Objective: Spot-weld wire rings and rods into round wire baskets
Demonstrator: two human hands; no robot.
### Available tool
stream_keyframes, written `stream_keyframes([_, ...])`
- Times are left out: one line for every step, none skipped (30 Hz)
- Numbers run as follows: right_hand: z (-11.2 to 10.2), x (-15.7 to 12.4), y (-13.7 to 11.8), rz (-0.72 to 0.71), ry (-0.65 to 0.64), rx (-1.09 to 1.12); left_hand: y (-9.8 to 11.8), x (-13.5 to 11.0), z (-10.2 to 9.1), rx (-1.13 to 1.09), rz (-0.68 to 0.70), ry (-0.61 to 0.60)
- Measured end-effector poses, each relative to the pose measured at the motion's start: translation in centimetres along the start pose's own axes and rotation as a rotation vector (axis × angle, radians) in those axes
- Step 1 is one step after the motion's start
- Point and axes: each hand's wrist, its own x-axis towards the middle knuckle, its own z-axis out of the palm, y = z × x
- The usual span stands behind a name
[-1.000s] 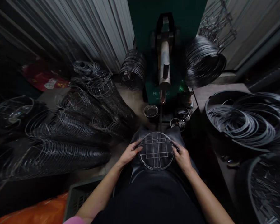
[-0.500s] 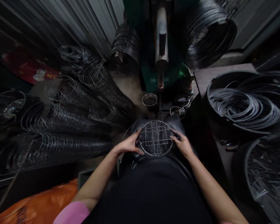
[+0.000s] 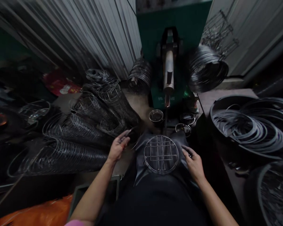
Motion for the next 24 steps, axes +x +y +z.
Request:
stream_keyframes([0.1,0.0,-1.0,-0.037,-0.031,0.005,1.3,0.2,0.1,-0.152,0.067,0.056])
stream_keyframes([0.5,0.0,-2.1,-0.074,-0.083,0.014,2.5,0.3,0.6,-0.293,0.115,0.082])
stream_keyframes([1.1,0.0,-3.1,-0.109,-0.149,0.022,3.5,0.2,1.4,-0.413,0.142,0.088])
stream_keyframes([1.8,-0.1,-4.1,-0.138,-0.211,0.029,4.2,0.0,2.4,-0.512,0.149,0.082])
stream_keyframes([2.7,-0.1,-4.9,-0.157,-0.257,0.034,4.6,-0.4,3.6,-0.589,0.136,0.072])
stream_keyframes([3.5,-0.2,-5.6,-0.166,-0.281,0.040,4.7,-0.8,4.7,-0.649,0.109,0.065])
stream_keyframes([4.2,-0.4,-6.1,-0.168,-0.277,0.050,4.5,-1.3,5.8,-0.696,0.073,0.060])
stream_keyframes([4.8,-0.5,-6.4,-0.164,-0.252,0.065,4.1,-1.8,6.8,-0.734,0.033,0.053])
stream_keyframes([5.3,-0.7,-6.6,-0.158,-0.213,0.085,3.7,-2.3,7.5,-0.766,-0.006,0.044])
stream_keyframes([5.5,-0.8,-6.5,-0.148,-0.169,0.106,3.2,-2.8,8.1,-0.790,-0.041,0.029])
stream_keyframes([5.5,-0.8,-6.4,-0.136,-0.127,0.125,2.8,-3.3,8.4,-0.801,-0.069,0.012])
stream_keyframes([5.3,-0.8,-6.2,-0.121,-0.089,0.137,2.4,-3.7,8.5,-0.793,-0.088,-0.009])
stream_keyframes([5.0,-0.7,-6.0,-0.105,-0.058,0.140,2.2,-3.9,8.5,-0.765,-0.101,-0.033])
stream_keyframes([4.5,-0.5,-5.7,-0.092,-0.032,0.133,2.1,-4.1,8.3,-0.716,-0.111,-0.055])
stream_keyframes([4.0,-0.2,-5.4,-0.085,-0.013,0.114,2.1,-4.1,8.1,-0.653,-0.119,-0.073])
stream_keyframes([3.4,0.2,-5.2,-0.083,-0.005,0.085,2.0,-4.1,7.8,-0.580,-0.132,-0.090])
stream_keyframes([2.9,0.7,-4.9,-0.085,-0.006,0.051,1.9,-3.9,7.5,-0.502,-0.154,-0.106])
stream_keyframes([2.5,1.2,-4.6,-0.093,-0.013,0.015,1.7,-3.7,7.2,-0.425,-0.183,-0.124])
stream_keyframes([2.2,1.6,-4.2,-0.106,-0.023,-0.020,1.4,-3.4,6.9,-0.349,-0.212,-0.141])
stream_keyframes([2.0,2.0,-3.8,-0.124,-0.032,-0.051,1.0,-3.1,6.6,-0.275,-0.230,-0.159])
stream_keyframes([1.9,2.3,-3.4,-0.142,-0.037,-0.078,0.5,-2.8,6.4,-0.203,-0.235,-0.178])
stream_keyframes([2.0,2.5,-3.0,-0.163,-0.037,-0.102,-0.1,-2.5,6.2,-0.134,-0.227,-0.195])
stream_keyframes([2.1,2.6,-2.5,-0.184,-0.037,-0.126,-0.8,-2.2,6.0,-0.061,-0.208,-0.203])
stream_keyframes([2.3,2.7,-2.1,-0.201,-0.041,-0.147,-1.4,-1.9,5.8,0.019,-0.186,-0.203])
